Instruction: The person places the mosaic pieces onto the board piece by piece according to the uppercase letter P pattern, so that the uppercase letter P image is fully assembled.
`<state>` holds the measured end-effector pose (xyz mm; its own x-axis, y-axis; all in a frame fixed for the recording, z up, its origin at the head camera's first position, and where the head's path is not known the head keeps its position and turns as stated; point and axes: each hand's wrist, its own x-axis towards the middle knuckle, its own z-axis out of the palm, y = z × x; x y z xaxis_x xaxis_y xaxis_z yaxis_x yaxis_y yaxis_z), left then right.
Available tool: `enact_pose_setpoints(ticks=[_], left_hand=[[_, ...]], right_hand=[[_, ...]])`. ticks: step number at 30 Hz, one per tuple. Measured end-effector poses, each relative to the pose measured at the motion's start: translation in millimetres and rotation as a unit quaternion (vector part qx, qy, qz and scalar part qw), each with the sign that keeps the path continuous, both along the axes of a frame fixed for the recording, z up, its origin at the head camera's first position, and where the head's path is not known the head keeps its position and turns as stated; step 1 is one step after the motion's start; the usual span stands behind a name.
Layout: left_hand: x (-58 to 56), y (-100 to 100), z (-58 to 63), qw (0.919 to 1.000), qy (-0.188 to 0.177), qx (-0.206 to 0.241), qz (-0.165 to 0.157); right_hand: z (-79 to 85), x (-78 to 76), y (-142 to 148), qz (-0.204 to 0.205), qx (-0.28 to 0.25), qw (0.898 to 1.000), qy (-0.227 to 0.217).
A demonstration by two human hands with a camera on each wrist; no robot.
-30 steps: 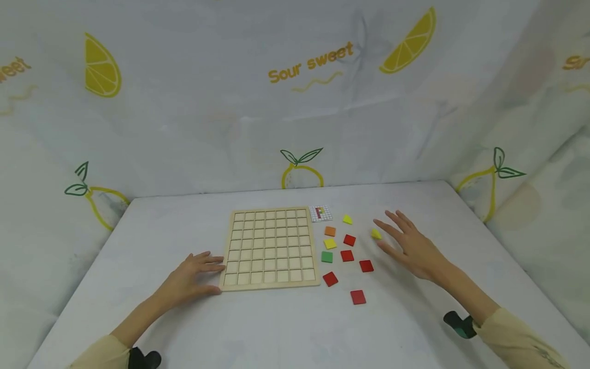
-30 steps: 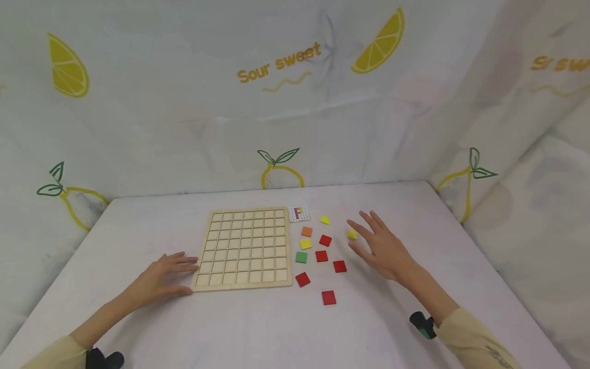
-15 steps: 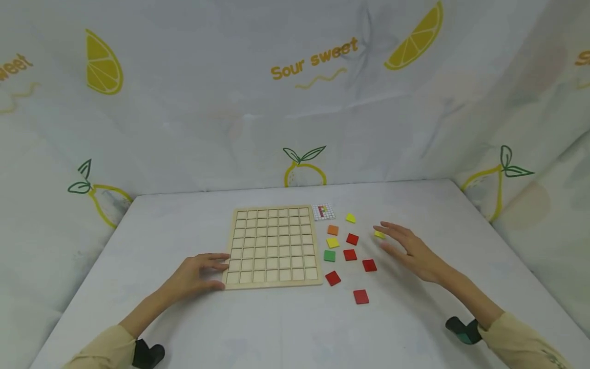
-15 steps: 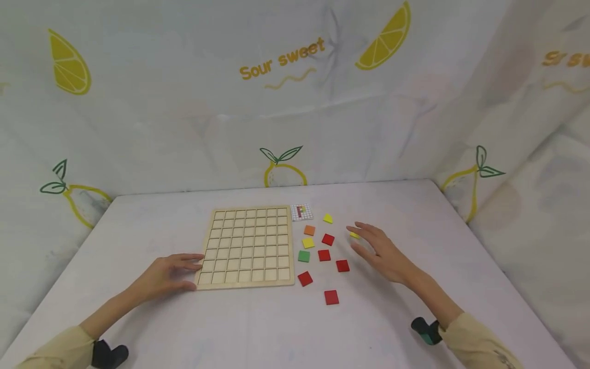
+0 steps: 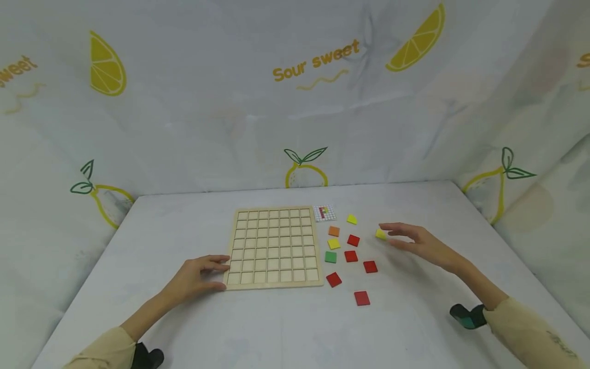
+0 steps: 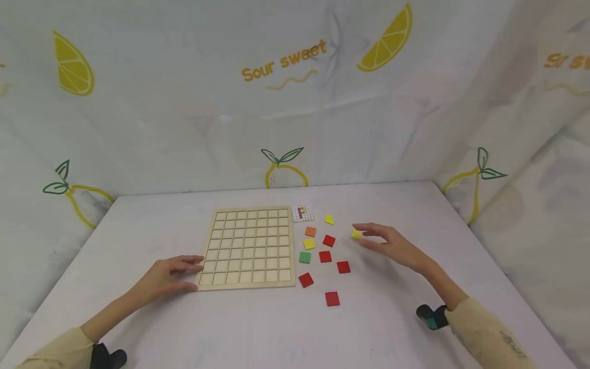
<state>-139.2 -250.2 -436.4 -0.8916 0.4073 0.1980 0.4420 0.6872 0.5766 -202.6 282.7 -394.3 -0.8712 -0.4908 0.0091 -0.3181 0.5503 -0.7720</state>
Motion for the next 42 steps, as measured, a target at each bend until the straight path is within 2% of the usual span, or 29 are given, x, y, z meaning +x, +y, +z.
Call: enact_pose_setpoints(ticks=[10, 15, 20, 26, 32, 42], left_hand=[[1.4, -2.5, -3.3, 0.9999, 0.001, 0.014, -0.008], [0.3, -1.9, -3.4, 0.9994, 0.013, 0.023, -0.022], [-0.5, 0.6, -1.3, 0.9994, 0.003, 0.018, -0.031], [-0.9, 2.3, 0.9, 0.999, -0.017, 0.029, -0.031], [-2.0, 1.2, -0.2, 0.9986, -0.031, 0.037, -0.023], [-2.5, 0.0, -2.4, 0.999, -0.033, 0.027, -0.013]], right_hand=[[-17.8, -25.7, 21.1, -0.013, -0.034, 0.998, -0.041], [-26.5, -39.4, 27.2, -0.016, -0.022, 0.998, -0.048], [-34.5, -49.5, 25.7, -0.024, 0.004, 0.998, -0.05], [-39.0, -57.3, 22.4, -0.021, 0.021, 0.999, -0.035], [-37.9, -62.9, 20.6, -0.012, 0.018, 0.999, -0.047], [-39.0, -68.7, 10.4, -0.01, 0.037, 0.999, -0.022]])
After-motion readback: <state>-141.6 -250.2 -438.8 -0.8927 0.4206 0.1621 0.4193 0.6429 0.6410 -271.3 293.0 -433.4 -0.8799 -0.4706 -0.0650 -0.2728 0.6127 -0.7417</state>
